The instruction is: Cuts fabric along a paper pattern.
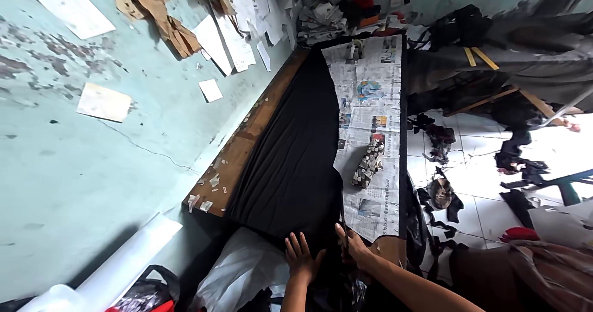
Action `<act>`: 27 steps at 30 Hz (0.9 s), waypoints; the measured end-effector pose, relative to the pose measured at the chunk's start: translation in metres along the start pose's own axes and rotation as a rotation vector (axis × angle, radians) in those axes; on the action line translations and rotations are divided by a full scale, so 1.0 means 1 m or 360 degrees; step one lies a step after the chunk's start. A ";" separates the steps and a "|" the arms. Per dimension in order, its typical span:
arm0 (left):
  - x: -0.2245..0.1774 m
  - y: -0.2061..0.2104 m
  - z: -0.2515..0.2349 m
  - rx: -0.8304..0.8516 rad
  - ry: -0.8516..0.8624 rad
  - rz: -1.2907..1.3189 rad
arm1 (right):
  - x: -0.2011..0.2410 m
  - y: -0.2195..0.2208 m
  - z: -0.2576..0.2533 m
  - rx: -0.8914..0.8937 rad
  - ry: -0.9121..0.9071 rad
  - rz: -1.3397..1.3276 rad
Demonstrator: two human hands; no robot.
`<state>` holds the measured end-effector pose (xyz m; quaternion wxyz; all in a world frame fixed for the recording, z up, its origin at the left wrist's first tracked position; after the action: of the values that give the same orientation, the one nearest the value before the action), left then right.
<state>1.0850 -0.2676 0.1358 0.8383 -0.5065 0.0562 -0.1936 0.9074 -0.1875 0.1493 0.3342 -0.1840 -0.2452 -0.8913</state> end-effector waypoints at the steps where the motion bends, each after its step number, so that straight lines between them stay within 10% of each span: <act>1: 0.000 0.001 -0.001 -0.0024 0.0008 0.0014 | 0.005 -0.001 -0.002 0.0018 0.0012 0.0002; 13: -0.004 -0.002 0.008 -0.0139 -0.0025 -0.0004 | 0.021 -0.016 -0.007 0.0049 -0.0015 0.0076; 20: -0.040 -0.004 0.023 -0.1054 0.0442 0.0027 | 0.048 -0.035 -0.012 0.0161 0.0075 0.0266; 27: -0.065 0.005 0.019 -0.1087 0.0480 0.0026 | 0.064 -0.045 -0.024 0.0192 0.0120 0.0280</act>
<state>1.0321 -0.2250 0.1338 0.6049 -0.7223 0.2445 -0.2293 0.8279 -0.2035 0.1473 0.4306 -0.1507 -0.2685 -0.8484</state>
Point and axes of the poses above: each hand's wrist, its own z-axis away from the middle knuckle, its own y-axis out of the palm, x = y × z, the point moved 2 cm from there along -z, towards the middle knuckle, and after that the axes turned 11 degrees about -z, right-handed, at the moved point
